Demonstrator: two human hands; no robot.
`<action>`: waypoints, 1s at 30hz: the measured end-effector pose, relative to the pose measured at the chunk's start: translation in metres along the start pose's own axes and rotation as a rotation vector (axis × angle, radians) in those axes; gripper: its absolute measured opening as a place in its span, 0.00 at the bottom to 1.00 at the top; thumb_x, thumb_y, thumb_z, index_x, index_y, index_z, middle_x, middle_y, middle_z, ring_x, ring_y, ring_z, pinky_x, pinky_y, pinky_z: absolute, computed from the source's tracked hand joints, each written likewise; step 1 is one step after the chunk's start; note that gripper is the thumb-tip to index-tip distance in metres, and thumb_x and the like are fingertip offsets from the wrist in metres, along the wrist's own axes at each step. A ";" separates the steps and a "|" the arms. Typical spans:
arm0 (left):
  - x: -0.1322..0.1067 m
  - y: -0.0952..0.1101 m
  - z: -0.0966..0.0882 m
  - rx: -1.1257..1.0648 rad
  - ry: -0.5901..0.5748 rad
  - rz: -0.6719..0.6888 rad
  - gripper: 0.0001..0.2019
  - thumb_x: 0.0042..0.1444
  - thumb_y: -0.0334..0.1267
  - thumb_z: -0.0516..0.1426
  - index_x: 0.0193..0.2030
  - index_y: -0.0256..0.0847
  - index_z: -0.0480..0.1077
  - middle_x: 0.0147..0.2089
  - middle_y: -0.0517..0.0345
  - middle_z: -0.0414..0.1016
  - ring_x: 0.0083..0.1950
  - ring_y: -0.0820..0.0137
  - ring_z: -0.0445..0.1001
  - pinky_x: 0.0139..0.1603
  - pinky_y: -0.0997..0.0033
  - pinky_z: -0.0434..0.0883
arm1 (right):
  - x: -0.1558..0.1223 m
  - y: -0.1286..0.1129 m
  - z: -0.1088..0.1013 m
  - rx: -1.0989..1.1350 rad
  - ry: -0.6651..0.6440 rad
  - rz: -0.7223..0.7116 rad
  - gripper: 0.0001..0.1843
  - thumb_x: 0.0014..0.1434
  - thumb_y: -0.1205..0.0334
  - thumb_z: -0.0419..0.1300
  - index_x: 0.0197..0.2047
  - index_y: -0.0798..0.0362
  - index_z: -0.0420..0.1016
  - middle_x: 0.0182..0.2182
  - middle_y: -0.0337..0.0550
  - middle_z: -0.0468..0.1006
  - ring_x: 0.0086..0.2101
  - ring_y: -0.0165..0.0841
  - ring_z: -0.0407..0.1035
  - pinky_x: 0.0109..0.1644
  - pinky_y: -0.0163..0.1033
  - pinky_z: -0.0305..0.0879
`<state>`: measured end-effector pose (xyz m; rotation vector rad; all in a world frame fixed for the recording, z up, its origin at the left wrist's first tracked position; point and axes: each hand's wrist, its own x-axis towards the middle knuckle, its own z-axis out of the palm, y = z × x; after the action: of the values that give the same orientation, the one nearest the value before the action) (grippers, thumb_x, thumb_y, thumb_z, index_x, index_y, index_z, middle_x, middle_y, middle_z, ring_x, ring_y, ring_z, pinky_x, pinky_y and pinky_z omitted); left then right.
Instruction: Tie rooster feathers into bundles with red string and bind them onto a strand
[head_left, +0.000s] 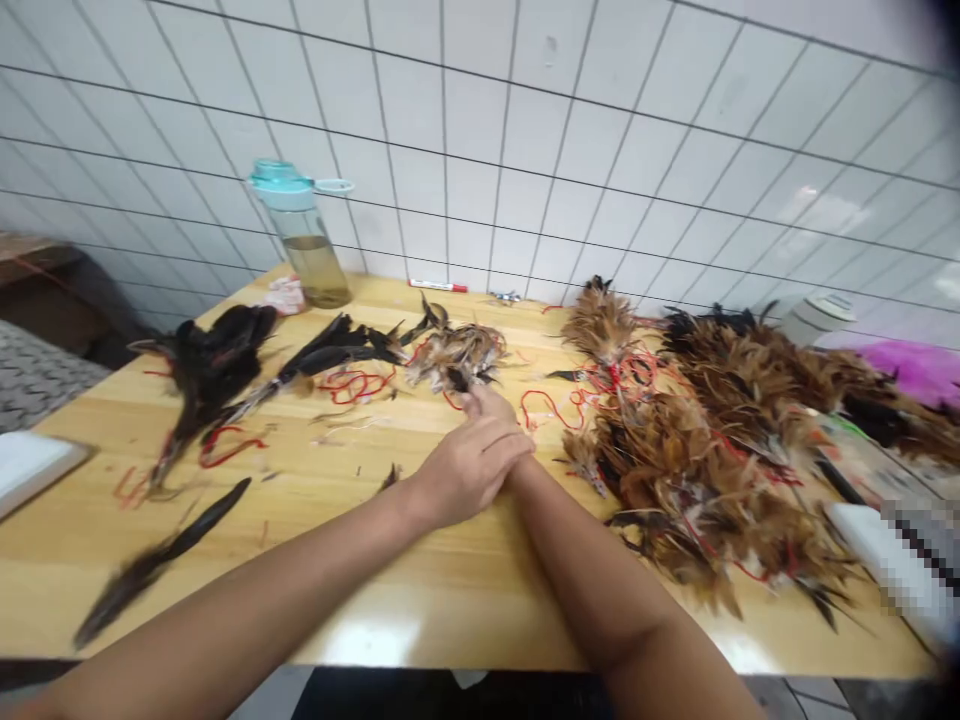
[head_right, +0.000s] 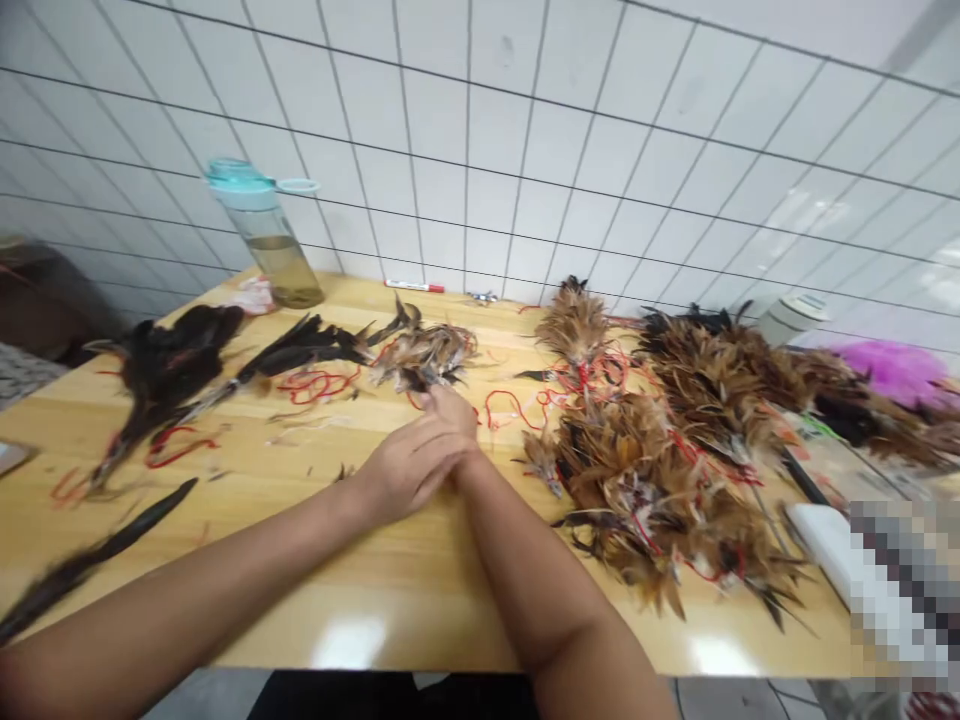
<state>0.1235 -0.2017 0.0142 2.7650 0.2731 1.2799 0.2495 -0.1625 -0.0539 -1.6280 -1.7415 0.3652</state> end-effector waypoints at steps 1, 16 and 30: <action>-0.007 -0.009 -0.005 0.004 0.016 -0.050 0.11 0.62 0.26 0.50 0.48 0.37 0.69 0.42 0.50 0.77 0.46 0.66 0.73 0.52 0.64 0.71 | 0.003 0.002 -0.001 0.027 -0.005 0.042 0.14 0.65 0.56 0.50 0.31 0.50 0.70 0.25 0.38 0.70 0.29 0.31 0.62 0.35 0.38 0.59; -0.033 -0.086 0.008 -0.491 0.085 -1.014 0.10 0.57 0.38 0.56 0.42 0.38 0.74 0.41 0.53 0.78 0.42 0.68 0.74 0.46 0.68 0.69 | 0.010 -0.001 -0.002 0.365 0.084 0.197 0.16 0.58 0.48 0.51 0.26 0.50 0.65 0.22 0.36 0.67 0.27 0.32 0.61 0.34 0.37 0.57; -0.031 -0.082 0.009 -0.716 0.227 -1.045 0.08 0.53 0.40 0.58 0.30 0.38 0.68 0.28 0.63 0.70 0.32 0.74 0.67 0.38 0.74 0.64 | 0.006 -0.008 0.004 0.317 -0.018 0.143 0.12 0.57 0.53 0.55 0.28 0.50 0.70 0.29 0.42 0.76 0.33 0.35 0.68 0.41 0.40 0.63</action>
<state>0.1006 -0.1272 -0.0268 1.4838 0.8986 1.0501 0.2415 -0.1573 -0.0496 -1.5226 -1.4952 0.6890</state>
